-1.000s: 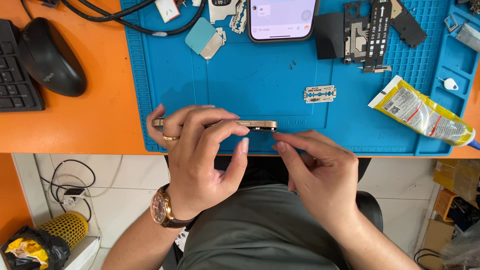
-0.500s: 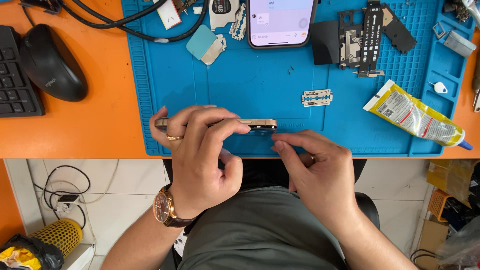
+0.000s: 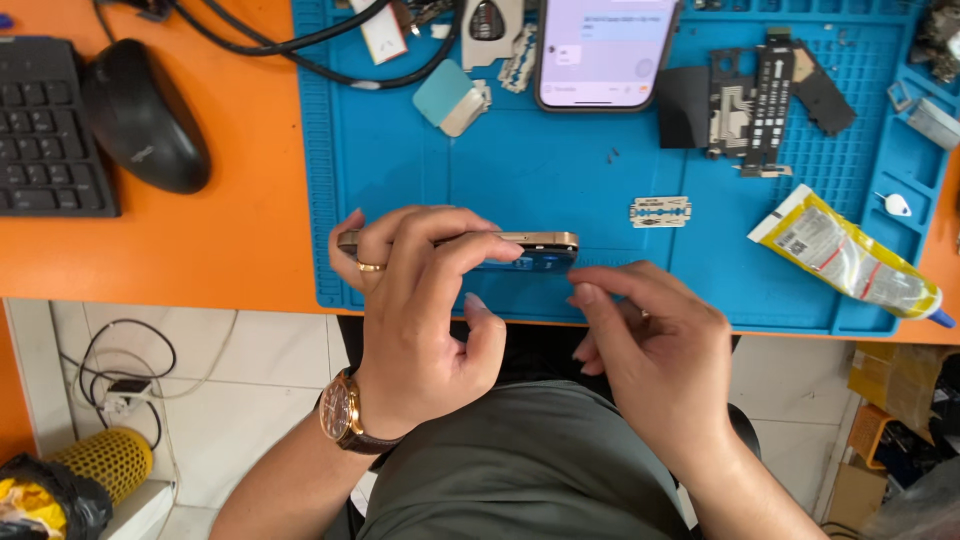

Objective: The person disassembles a smartphone, separates the screen assembly from the chassis, and applies adhesive along the frame edges. They then reassemble the device, press the edges to secure the seal, and test the screen by unlocking the phone and swiping through the interface.

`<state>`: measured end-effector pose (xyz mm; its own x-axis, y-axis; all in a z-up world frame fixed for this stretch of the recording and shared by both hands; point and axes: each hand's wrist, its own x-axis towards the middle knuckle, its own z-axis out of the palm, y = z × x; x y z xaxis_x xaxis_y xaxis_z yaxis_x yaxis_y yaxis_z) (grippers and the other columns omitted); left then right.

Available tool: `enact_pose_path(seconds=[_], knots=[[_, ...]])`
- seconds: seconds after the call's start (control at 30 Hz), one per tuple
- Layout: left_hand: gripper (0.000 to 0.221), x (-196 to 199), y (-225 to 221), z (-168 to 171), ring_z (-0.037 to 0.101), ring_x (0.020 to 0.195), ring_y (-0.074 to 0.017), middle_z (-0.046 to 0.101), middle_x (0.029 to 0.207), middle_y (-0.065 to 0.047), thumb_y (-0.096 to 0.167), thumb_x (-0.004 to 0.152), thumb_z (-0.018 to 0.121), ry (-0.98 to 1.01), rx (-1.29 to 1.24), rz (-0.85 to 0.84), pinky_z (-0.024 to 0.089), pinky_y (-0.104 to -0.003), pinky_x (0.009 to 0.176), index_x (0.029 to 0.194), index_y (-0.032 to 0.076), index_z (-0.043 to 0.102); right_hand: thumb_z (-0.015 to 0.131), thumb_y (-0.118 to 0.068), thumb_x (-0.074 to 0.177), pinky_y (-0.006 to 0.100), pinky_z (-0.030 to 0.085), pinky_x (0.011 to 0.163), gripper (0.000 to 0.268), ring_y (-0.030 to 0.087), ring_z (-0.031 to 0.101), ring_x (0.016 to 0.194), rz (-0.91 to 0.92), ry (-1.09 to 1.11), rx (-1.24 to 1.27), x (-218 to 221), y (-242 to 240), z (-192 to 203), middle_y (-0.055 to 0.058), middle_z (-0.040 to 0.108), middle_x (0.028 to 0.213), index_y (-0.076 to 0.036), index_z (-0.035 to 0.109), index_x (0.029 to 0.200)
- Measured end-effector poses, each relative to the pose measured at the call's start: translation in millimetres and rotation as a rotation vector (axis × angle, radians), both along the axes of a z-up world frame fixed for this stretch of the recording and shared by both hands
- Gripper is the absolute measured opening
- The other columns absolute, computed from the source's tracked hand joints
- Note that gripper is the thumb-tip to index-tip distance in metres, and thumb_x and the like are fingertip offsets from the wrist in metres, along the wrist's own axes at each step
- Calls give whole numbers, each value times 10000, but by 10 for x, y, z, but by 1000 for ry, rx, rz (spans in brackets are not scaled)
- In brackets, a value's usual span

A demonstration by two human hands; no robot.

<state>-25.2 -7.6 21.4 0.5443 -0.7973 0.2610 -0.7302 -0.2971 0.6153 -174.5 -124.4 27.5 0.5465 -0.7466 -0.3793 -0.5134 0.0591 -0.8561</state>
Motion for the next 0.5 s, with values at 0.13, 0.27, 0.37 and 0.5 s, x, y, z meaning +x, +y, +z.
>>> enact_pose_path(seconds=[0.13,0.27,0.37,0.5], knots=[[424,81,108,8,581,1120,-301,650,1222,-79,12,788,526,112,-79,-15,392,-485,1024,1168,134,669,675,-81,1032,261,693,500,139,205,797,653,3,-17,-35,106,25,105,125,751,1002,-12,795,1039],[553,111,234,-3,610,1160,-299,688,1236,-87,38,790,547,178,-133,58,453,-463,1051,1338,104,576,666,-91,1038,286,747,621,134,233,858,890,27,-63,-67,200,86,142,156,774,1122,-13,771,1065],[633,111,305,-12,574,1194,-288,660,1250,-85,62,820,538,152,-106,119,464,-427,1061,1448,100,603,654,-71,1043,308,759,712,145,237,860,950,-15,-102,-51,289,174,164,185,828,1109,18,756,1098],[612,116,365,5,540,1200,-296,607,1276,-96,76,843,541,172,-109,205,475,-430,1059,1445,139,638,632,-17,1077,329,760,774,158,269,830,985,-17,-205,-181,435,263,256,233,796,1033,94,731,1130]])
